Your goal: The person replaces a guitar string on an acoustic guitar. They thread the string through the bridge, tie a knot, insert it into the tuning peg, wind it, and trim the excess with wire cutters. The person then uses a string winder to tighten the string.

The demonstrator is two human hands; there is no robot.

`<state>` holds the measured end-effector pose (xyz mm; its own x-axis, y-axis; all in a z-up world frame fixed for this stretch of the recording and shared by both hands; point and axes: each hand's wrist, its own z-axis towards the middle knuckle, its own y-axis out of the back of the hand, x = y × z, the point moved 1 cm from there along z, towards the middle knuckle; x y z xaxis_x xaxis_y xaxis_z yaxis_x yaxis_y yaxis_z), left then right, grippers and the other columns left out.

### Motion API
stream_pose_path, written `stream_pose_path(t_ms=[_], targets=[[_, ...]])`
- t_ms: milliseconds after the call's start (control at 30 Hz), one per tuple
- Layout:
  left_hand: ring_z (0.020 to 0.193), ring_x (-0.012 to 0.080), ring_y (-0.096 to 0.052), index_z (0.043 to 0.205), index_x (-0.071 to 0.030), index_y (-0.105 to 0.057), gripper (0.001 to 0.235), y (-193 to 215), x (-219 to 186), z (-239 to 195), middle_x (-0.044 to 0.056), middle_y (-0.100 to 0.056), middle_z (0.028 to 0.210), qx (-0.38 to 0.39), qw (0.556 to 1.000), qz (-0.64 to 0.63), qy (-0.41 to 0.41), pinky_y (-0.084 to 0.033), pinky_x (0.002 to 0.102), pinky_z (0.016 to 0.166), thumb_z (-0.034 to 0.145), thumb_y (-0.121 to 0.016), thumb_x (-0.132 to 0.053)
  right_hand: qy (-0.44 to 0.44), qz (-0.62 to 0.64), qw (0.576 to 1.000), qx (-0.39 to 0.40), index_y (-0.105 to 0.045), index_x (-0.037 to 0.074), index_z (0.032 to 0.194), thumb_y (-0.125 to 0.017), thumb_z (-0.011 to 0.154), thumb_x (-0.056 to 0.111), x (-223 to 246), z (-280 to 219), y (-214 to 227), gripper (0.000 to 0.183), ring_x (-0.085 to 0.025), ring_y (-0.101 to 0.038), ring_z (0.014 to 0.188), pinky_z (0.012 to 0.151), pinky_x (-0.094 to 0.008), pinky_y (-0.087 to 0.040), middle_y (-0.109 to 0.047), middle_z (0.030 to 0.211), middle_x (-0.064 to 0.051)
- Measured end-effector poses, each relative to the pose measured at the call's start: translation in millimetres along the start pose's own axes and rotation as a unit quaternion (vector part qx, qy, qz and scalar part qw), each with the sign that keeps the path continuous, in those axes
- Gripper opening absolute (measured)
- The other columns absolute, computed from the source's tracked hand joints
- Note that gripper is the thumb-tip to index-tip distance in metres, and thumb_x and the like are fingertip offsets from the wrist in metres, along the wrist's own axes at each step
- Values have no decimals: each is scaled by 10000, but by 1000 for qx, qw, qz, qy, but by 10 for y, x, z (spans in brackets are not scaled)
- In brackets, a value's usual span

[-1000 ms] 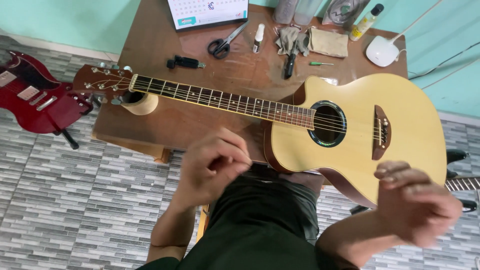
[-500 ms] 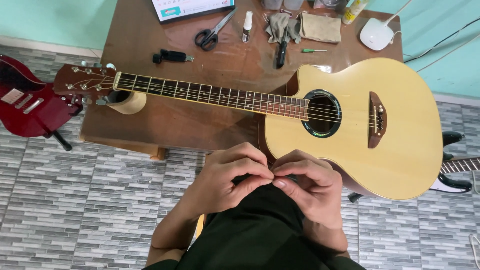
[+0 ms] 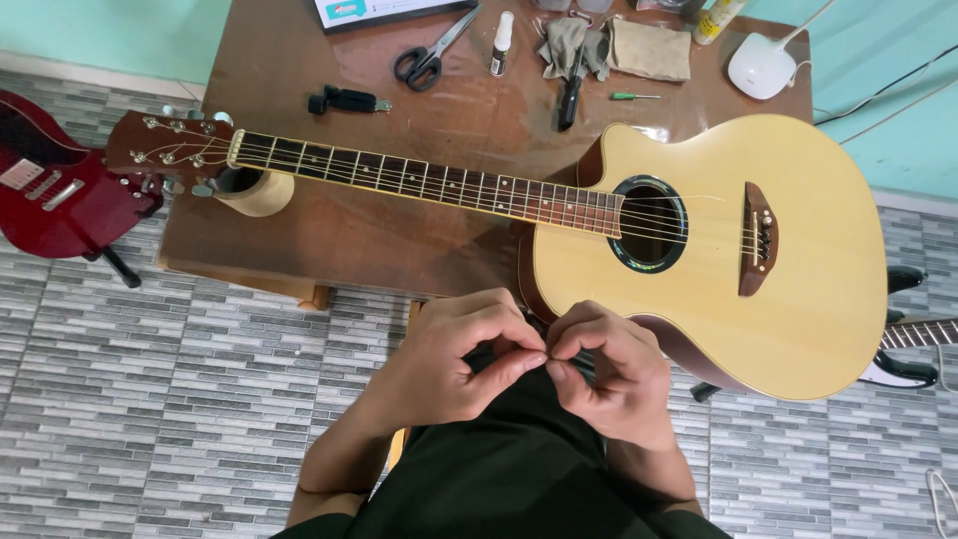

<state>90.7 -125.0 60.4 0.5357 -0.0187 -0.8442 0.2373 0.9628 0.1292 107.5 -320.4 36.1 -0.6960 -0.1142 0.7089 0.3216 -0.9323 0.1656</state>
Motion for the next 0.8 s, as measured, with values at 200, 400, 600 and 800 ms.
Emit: stream_pose_path(t_ms=[200,400,600,800], targets=[[582,176,-553,959,-61,-738,47,-79,53,-56,40,-551,721,-9,1000,-16,-12,-475,286,530,942,-700,-39,85,-123,987,-62,-645,-31,765,-742,872,39,32,-13,-62,161,-232,-515,471,453,-339,-492,-597,639,-145],[687,186,-623,1031,-54,-659,109,-127,21,-100,83,-649,867,6,998,49,-36,-506,278,595,964,-688,27,64,-319,941,-97,-547,-29,856,-622,963,91,216,-92,-195,177,-243,-604,610,563,-310,-483,-617,750,-179],[642,139,-537,992,-90,-674,64,-111,-2,-71,32,-648,827,-24,998,57,-8,-441,252,575,969,-709,-42,27,-97,991,-90,-535,-29,1095,-696,910,83,115,-173,-54,269,-284,-704,792,696,-329,-640,-664,870,-207],[653,140,-540,1025,-80,-675,84,-110,-5,-69,43,-643,852,-10,998,57,-7,-453,258,567,974,-703,-19,9,-148,986,-80,-596,-36,1026,-678,921,135,131,-103,7,216,-286,-704,786,694,-320,-609,-673,865,-224]])
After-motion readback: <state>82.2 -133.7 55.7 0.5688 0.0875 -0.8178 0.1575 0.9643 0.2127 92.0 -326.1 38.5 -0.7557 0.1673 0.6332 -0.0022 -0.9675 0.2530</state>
